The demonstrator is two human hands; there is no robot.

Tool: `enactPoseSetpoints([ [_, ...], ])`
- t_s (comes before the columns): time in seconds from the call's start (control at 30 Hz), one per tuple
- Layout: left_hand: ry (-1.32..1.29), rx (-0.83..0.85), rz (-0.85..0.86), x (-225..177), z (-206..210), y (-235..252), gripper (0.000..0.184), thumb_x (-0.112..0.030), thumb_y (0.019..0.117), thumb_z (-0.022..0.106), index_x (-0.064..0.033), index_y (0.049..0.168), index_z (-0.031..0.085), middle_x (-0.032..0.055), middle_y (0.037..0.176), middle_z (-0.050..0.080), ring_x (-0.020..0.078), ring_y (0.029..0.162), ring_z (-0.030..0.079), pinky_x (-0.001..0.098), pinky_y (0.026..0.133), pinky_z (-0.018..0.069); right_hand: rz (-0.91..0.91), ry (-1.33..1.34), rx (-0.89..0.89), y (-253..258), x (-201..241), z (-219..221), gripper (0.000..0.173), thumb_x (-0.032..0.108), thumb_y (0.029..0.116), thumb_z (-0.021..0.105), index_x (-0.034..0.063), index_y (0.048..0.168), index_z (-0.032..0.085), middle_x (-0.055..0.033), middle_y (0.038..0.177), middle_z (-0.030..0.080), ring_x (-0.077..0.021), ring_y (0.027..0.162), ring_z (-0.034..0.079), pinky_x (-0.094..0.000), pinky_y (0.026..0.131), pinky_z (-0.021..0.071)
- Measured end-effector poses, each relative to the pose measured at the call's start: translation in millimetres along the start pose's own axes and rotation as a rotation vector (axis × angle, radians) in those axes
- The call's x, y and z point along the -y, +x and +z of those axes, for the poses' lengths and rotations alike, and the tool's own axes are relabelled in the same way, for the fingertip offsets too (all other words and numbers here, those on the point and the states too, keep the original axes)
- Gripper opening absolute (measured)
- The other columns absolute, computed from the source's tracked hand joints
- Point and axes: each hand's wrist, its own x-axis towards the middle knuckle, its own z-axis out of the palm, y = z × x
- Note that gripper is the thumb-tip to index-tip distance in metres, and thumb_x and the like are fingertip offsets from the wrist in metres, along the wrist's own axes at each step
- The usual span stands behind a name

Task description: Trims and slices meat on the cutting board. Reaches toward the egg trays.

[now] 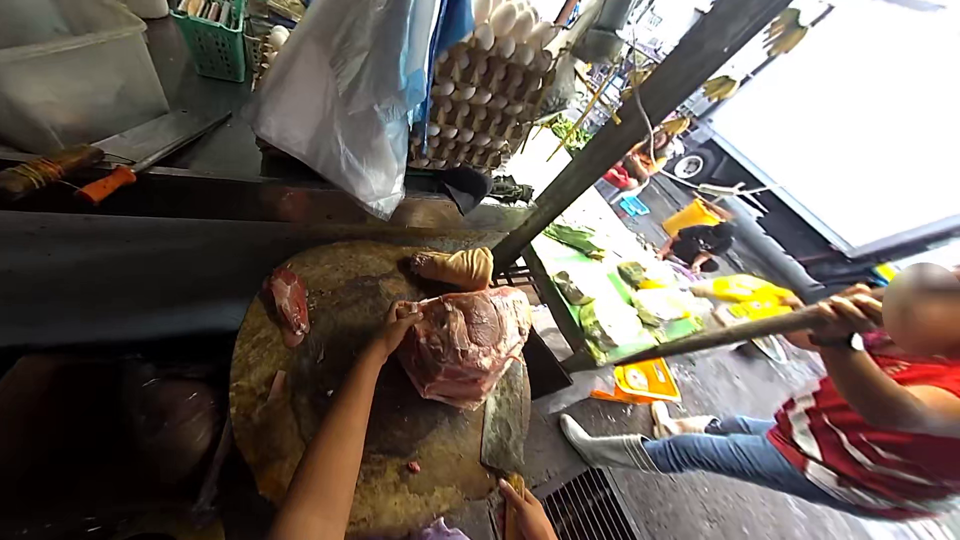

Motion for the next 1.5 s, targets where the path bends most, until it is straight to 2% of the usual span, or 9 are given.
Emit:
enactPoseSetpoints([
  [0.1,0.009,-0.111,0.096,7.5,6.4,-10.3,0.042,-0.012,0.1078,0.042,0.0057,0.146,0.043,0.0271,0.143,0.052,0.03,0.131,0.052,0.0417,0.111,0.0407,-0.013,0.033,0.029,0.9,-3.2,-1.4,0.027,0.021,0.1103,0.049,-0.0028,0.122,0.051,-0.0091,0.078,0.061,-0.0162,0.057,0.062,-0.0325,0.057,0.0577],
  [0.17,-0.005,-0.125,0.117,13.6,5.7,-15.6,0.042,-0.01,0.1078,0.039,0.006,0.146,0.043,0.0266,0.144,0.051,0.0291,0.131,0.052,0.0406,0.111,0.0409,-0.015,0.045,0.033,2.2,-3.8,-1.7,0.027,0.022,0.1101,0.05,-0.0023,0.122,0.052,-0.0093,0.079,0.061,-0.016,0.057,0.062,-0.0322,0.057,0.0575],
  [0.33,-0.008,-0.11,0.165,28.5,0.6,-26.1,0.04,-0.008,0.1027,0.042,0.0066,0.139,0.048,0.023,0.127,0.058,0.0247,0.115,0.058,0.0379,0.1,0.0472,0.0,0.038,0.043,7.3,-7.3,-3.7,0.026,0.023,0.1111,0.047,-0.0015,0.118,0.052,-0.0085,0.072,0.061,-0.0169,0.055,0.063,-0.0327,0.055,0.058],
  [0.67,0.053,-0.138,0.209,45.4,4.2,-44.0,0.043,-0.015,0.1034,0.047,0.0049,0.142,0.047,0.0235,0.131,0.06,0.0265,0.119,0.06,0.0412,0.103,0.0484,0.016,0.028,0.034,5.4,-0.7,-8.1,0.026,0.023,0.1109,0.047,-0.0018,0.119,0.053,-0.0101,0.078,0.062,-0.017,0.056,0.063,-0.0324,0.055,0.0578],
  [0.87,0.048,-0.046,0.18,65.2,12.3,-81.9,0.05,-0.018,0.0962,0.055,0.0049,0.14,0.048,0.0233,0.129,0.058,0.0298,0.111,0.063,0.0448,0.089,0.0575,0.012,0.035,0.029,5.6,-1.9,-7.1,0.026,0.023,0.1107,0.048,-0.0013,0.117,0.053,-0.0097,0.075,0.062,-0.0169,0.055,0.063,-0.0319,0.055,0.0579],
  [1.1,0.112,0.131,0.146,93.0,67.5,-149.5,0.05,-0.013,0.0952,0.059,0.0075,0.14,0.051,0.0273,0.134,0.056,0.0314,0.116,0.063,0.0414,0.099,0.053,0.008,0.053,0.042,5.0,-6.8,2.9,0.027,0.024,0.1118,0.044,-0.0006,0.121,0.053,-0.0101,0.079,0.063,-0.0179,0.058,0.064,-0.034,0.057,0.0582],
  [1.17,0.076,0.174,0.163,101.3,82.2,-154.3,0.052,-0.008,0.0917,0.06,0.0095,0.14,0.05,0.0289,0.136,0.054,0.0323,0.119,0.061,0.0399,0.101,0.0523,0.004,0.053,0.038,5.9,-7.2,3.0,0.027,0.024,0.1116,0.045,-0.0006,0.121,0.053,-0.0104,0.079,0.063,-0.0182,0.058,0.064,-0.0343,0.056,0.0582],
  [1.3,0.135,0.279,0.082,100.4,90.3,-153.3,0.058,-0.009,0.0929,0.061,0.0064,0.147,0.044,0.0281,0.144,0.049,0.0334,0.129,0.055,0.0406,0.105,0.0498,-0.001,0.082,0.04,5.6,-8.0,3.2,0.027,0.024,0.1115,0.046,-0.001,0.118,0.055,-0.0103,0.076,0.063,-0.0177,0.056,0.063,-0.0329,0.054,0.058],
  [1.5,0.176,0.281,0.041,95.1,88.6,-150.9,0.062,-0.007,0.0942,0.061,0.0061,0.15,0.038,0.0285,0.147,0.046,0.0335,0.131,0.054,0.0403,0.105,0.0495,-0.006,0.122,0.043,9.3,-10.1,1.9,0.026,0.023,0.1107,0.048,-0.0015,0.119,0.054,-0.011,0.074,0.063,-0.0187,0.056,0.064,-0.0332,0.054,0.0579],
])
